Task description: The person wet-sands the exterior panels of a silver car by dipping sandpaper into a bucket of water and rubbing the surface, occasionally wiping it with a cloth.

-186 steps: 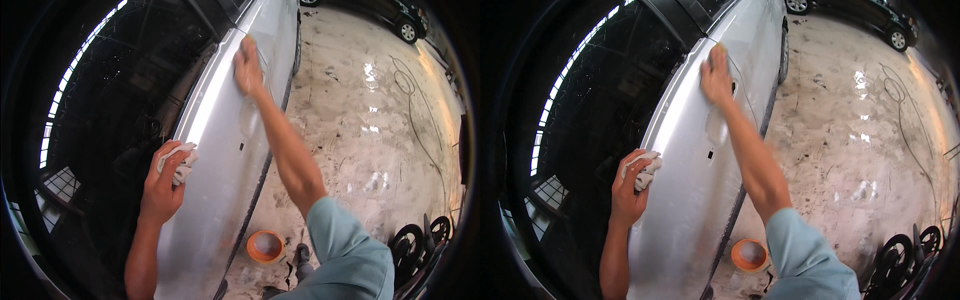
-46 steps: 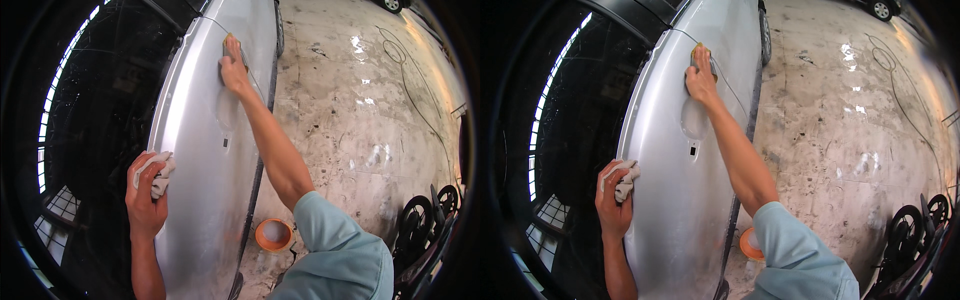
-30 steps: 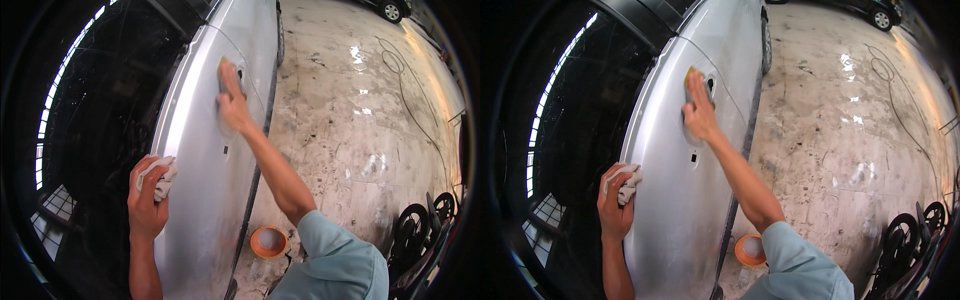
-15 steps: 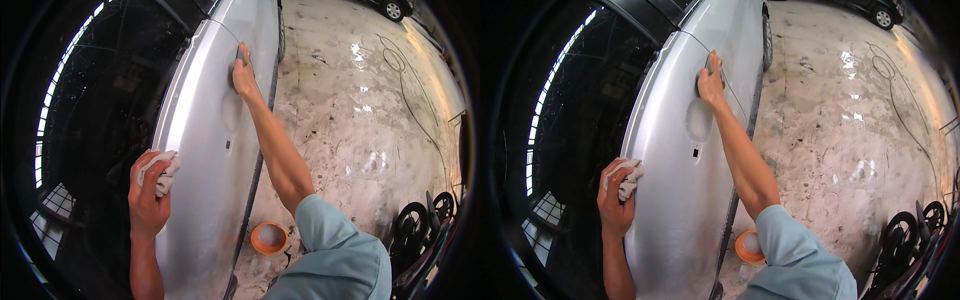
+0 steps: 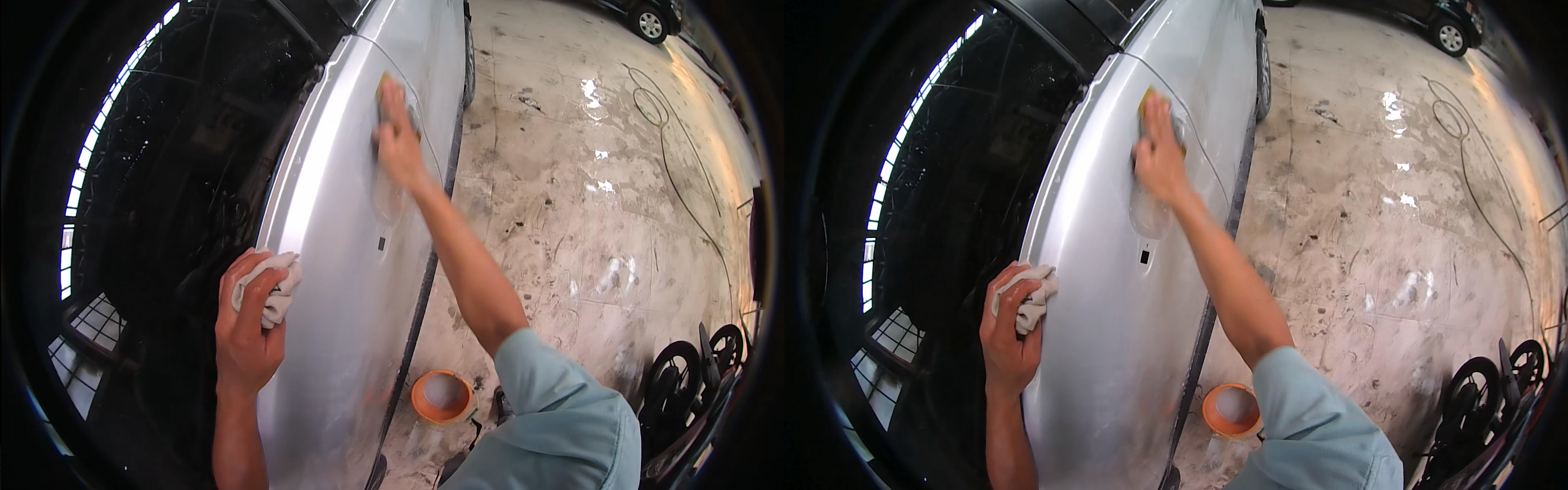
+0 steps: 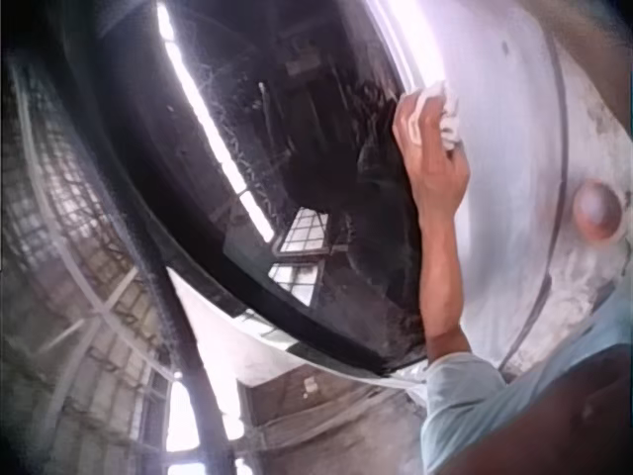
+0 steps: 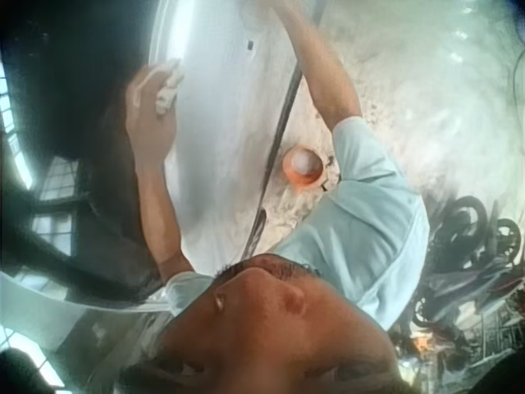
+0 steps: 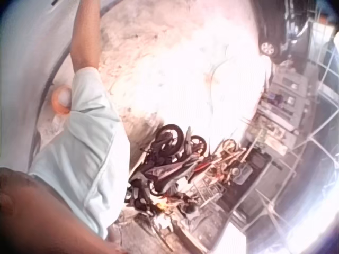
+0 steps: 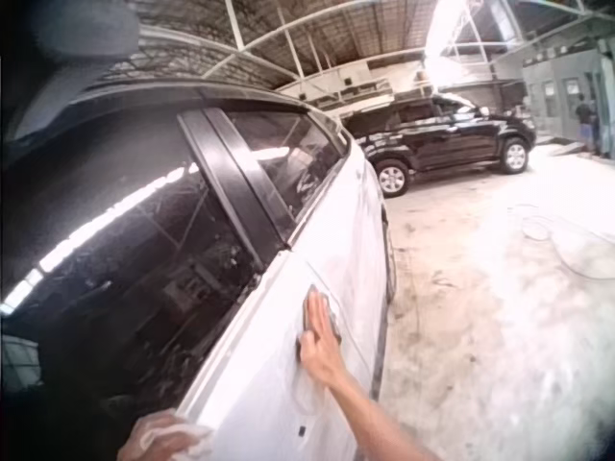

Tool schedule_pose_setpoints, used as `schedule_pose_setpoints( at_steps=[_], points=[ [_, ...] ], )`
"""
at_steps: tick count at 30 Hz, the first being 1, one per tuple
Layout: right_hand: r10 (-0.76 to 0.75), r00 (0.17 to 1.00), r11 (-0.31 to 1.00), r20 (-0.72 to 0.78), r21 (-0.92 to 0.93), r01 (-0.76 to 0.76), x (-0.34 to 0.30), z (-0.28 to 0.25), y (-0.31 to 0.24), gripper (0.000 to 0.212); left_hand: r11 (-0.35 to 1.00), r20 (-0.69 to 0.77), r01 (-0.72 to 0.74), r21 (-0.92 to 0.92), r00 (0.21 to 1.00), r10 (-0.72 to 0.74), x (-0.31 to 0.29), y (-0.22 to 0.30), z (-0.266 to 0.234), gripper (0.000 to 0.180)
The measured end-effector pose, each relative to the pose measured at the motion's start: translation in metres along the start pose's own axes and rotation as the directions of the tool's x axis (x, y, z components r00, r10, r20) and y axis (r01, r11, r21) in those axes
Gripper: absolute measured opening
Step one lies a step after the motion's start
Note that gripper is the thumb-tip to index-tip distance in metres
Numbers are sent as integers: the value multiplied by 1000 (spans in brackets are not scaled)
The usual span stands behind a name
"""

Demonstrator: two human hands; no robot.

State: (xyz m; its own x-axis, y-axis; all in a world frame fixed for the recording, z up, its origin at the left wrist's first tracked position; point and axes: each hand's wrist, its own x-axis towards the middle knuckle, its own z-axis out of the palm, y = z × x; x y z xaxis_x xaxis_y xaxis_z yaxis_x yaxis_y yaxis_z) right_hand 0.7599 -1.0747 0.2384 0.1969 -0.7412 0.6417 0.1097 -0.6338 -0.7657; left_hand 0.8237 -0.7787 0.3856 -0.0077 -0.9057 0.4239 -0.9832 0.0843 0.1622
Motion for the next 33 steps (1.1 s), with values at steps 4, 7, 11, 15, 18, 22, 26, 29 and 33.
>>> schedule_pose_setpoints(
  at_steps=[4,7,11,15,18,22,26,29,33],
  points=[
    [120,991,989,-60,99,-114,20,7,28,78,1000,-1,10,-23,1000,-11,1,-3,8,38],
    [-33,998,993,48,114,28,-38,24,-18,72,999,-2,40,11,999,-40,-6,-7,-8,38],
    [-56,998,997,-38,50,58,20,-2,7,68,999,-5,23,-48,1000,-23,1,1,0,49],
    [133,988,990,-73,63,-129,45,-6,21,73,999,3,21,-42,1000,-21,2,1,8,46],
    [-167,984,985,66,51,164,-28,12,-22,71,998,4,60,10,998,-60,-6,-3,-5,40],
    [-66,998,997,24,31,65,45,-15,-7,71,999,0,29,-34,1000,-29,4,8,-3,41],
    [31,999,998,33,48,-33,48,0,-4,68,997,16,60,-39,998,-60,0,4,0,44],
    [-258,958,966,126,55,253,-24,16,-40,63,998,10,66,-14,998,-65,-2,0,-14,45],
    [-60,994,996,97,-63,66,49,-15,-11,64,998,1,21,-57,1000,-21,7,7,-1,47]
  ],
)
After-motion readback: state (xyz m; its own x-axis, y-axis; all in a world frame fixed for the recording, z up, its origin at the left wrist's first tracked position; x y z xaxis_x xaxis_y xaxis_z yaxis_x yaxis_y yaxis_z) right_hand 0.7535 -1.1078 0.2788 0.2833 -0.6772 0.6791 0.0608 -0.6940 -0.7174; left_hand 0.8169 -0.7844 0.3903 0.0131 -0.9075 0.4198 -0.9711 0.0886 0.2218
